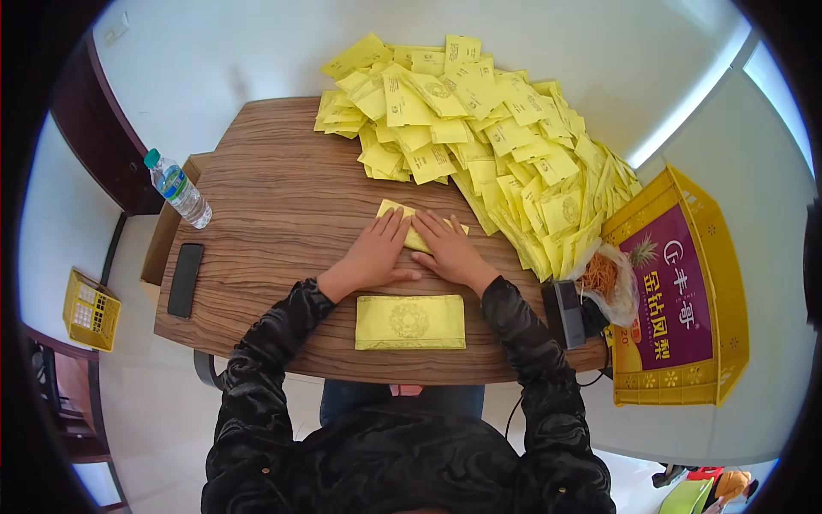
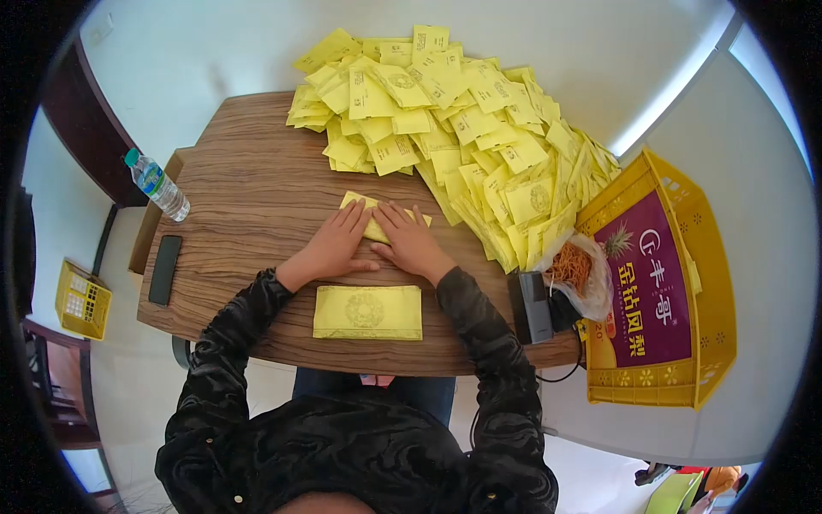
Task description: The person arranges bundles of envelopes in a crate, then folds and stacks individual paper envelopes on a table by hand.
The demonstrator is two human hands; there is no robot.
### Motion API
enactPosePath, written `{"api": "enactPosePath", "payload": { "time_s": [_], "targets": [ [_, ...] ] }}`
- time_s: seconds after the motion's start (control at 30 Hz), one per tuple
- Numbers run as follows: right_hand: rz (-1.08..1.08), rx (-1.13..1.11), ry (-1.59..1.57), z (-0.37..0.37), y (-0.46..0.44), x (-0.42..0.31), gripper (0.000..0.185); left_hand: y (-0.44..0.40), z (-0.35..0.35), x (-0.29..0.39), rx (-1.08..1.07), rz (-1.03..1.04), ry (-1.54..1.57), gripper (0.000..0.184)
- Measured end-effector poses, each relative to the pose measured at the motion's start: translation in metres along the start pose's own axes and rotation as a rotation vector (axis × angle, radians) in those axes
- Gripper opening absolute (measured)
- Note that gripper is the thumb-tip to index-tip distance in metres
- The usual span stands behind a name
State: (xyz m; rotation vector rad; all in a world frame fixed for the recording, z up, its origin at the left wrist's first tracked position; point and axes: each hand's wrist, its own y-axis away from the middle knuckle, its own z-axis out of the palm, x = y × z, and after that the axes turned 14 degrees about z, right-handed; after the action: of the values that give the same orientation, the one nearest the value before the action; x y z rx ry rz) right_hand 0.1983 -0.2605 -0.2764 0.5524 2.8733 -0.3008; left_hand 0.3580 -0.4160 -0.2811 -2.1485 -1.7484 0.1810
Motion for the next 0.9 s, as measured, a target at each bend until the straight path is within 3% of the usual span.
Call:
{"api": "enactPosePath", "payload": {
  "time_s": [0.2,0.4,0.53,0.73,0.9],
  "targets": [
    [0.033,-0.016,-0.057,0.028,-0.02,-0.025,0.062,0.0,-0.002,0.004,-0.039,-0.197,0.073,0.094],
    [0.009,-0.054,-0.153,0.026,-0.025,-0.023,0.063,0.007,0.012,-0.008,0.065,-0.188,0.029,0.092],
    [0.027,0.016,-0.035,0.029,-0.022,-0.025,0.066,0.008,0.022,-0.006,0.097,-0.193,-0.048,0.096],
    [0.012,0.01,0.029,0.029,-0.021,-0.019,0.073,0.009,0.018,-0.006,0.055,-0.183,-0.058,0.103],
    [0.137,-0.091,0.096,0.007,-0.003,-0.002,0.081,0.008,0.009,-0.005,-0.065,-0.215,-0.081,0.109]
  ]
}}
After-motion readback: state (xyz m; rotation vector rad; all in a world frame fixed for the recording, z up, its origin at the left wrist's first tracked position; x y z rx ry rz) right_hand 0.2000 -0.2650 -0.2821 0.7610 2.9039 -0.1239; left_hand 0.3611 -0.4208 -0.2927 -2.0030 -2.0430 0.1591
